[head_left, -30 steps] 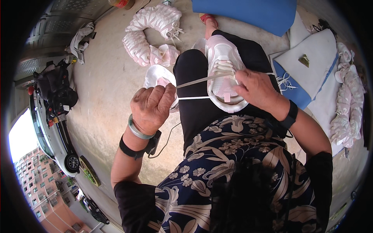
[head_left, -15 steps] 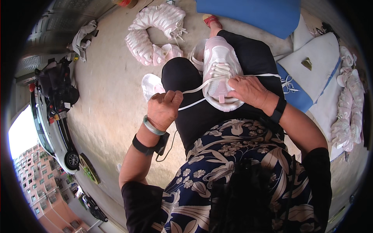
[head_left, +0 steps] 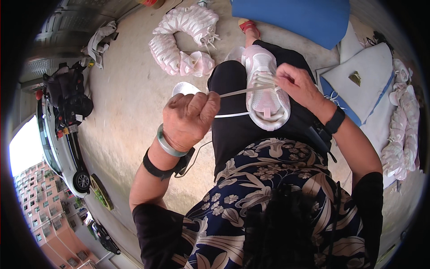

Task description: The recorder is threading laces into a white sneaker upper.

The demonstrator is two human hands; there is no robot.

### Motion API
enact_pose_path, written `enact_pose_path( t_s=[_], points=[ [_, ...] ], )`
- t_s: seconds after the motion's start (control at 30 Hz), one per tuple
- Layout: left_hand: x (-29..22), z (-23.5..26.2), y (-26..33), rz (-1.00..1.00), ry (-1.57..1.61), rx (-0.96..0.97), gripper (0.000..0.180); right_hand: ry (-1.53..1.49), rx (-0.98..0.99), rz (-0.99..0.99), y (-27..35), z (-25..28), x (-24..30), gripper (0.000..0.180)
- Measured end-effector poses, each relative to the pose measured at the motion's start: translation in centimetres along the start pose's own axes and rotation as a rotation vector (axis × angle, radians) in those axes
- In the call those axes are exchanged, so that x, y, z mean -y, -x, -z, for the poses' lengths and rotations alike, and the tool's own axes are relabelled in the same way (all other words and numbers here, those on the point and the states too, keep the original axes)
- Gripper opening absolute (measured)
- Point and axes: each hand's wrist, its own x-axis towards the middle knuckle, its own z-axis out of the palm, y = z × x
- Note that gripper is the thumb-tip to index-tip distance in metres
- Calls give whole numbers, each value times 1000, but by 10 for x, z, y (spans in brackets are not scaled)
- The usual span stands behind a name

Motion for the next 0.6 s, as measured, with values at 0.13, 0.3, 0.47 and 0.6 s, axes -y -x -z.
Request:
enact_pose_path(
  t_s=[0.13, 0.3, 0.47, 0.6],
  points=[
    [-16, 8, -37, -129, 44, -102, 25, -339, 126, 108, -17, -28, 20, 38],
    [-14, 5, -45, -60, 184, -48, 27, -700, 401, -25, -16, 5, 79, 36],
    [-22, -31, -27, 271, 669, -128, 13, -791, 220, 93, -9, 78, 84, 26],
    [-27, -59, -19, 367, 744, -24, 12, -981, 15, 243, -1, 146, 71, 31]
  ],
)
